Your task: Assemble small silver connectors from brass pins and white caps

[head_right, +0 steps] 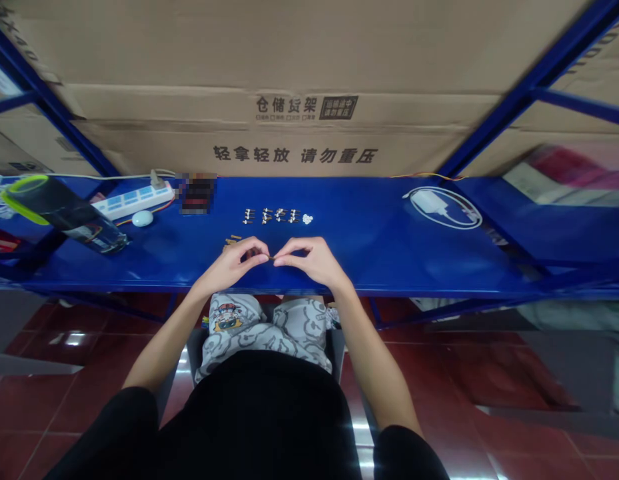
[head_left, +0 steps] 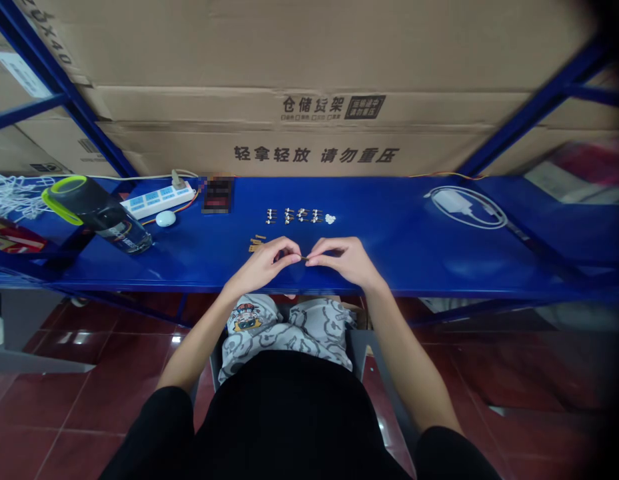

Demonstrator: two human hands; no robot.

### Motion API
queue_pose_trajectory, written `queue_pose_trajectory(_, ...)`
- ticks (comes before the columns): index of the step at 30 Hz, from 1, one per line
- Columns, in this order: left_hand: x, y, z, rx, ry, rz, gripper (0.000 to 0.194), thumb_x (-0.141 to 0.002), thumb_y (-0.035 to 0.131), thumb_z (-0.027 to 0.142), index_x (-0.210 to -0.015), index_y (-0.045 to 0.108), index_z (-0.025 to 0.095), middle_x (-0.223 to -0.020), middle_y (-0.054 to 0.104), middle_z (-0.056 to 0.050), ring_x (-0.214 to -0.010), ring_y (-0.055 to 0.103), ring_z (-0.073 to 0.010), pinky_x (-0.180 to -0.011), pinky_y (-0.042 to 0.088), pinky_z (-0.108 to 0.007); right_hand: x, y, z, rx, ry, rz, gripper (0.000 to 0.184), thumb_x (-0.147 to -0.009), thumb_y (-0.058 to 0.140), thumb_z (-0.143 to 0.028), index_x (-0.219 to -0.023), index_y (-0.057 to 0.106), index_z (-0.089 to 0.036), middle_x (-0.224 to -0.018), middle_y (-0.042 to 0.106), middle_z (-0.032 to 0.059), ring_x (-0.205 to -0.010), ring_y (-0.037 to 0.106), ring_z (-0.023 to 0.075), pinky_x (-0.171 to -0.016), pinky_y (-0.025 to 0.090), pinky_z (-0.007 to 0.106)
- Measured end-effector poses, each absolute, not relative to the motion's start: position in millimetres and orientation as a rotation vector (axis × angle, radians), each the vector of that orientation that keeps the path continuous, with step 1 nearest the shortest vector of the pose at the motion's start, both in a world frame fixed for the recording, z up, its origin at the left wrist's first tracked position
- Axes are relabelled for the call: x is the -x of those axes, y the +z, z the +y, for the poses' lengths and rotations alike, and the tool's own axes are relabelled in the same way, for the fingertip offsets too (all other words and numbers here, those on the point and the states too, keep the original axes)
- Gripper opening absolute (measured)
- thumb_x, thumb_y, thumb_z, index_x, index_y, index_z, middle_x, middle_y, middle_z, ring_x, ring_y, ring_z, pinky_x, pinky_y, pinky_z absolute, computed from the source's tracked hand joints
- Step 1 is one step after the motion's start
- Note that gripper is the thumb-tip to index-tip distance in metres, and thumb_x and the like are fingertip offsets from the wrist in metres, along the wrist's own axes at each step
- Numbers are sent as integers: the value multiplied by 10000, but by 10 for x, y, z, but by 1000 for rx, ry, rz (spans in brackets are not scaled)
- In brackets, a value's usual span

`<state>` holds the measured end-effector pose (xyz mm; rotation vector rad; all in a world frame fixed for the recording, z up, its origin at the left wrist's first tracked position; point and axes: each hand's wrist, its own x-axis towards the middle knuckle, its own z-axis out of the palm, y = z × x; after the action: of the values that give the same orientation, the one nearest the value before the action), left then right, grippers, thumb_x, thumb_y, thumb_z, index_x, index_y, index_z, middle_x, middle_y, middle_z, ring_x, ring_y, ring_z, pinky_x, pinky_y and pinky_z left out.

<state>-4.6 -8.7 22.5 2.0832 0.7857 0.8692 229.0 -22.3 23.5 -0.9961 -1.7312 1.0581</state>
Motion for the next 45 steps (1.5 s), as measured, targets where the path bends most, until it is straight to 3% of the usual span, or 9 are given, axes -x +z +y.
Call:
queue_pose_trajectory(8,52,189,-68,-2107,861,792,132,-1026,588,318,-1003,642,199,-1009,673,-31,-857,601,-163,-795,470,-297,-2313,228,-190,1087,1253,-1718,195,-740,864,-419,-821,809,-250,-816,801,37,-829,754,223,-801,571,367)
queue_pose_trajectory(34,63,131,-46,-2255,790,764,117,-1050,551,299,-1016,618,210,-1004,648,-27,-925,612,-179,-864,478,-326,-2328,244,-188,1027,1382,-1765,251,-805,804,-445,-835,717,-212,-819,800,39,-816,748,200,-817,563,357)
queue_pose_trajectory(45,28,133,-90,-2534,860,900,130,-1077,490,287,-1045,586,205,-1012,653,-43,-919,615,-200,-844,474,-340,-2286,218,-169,1058,1301,-1706,278,-821,774,-482,-878,724,-214,-829,803,49,-846,761,227,-885,561,411)
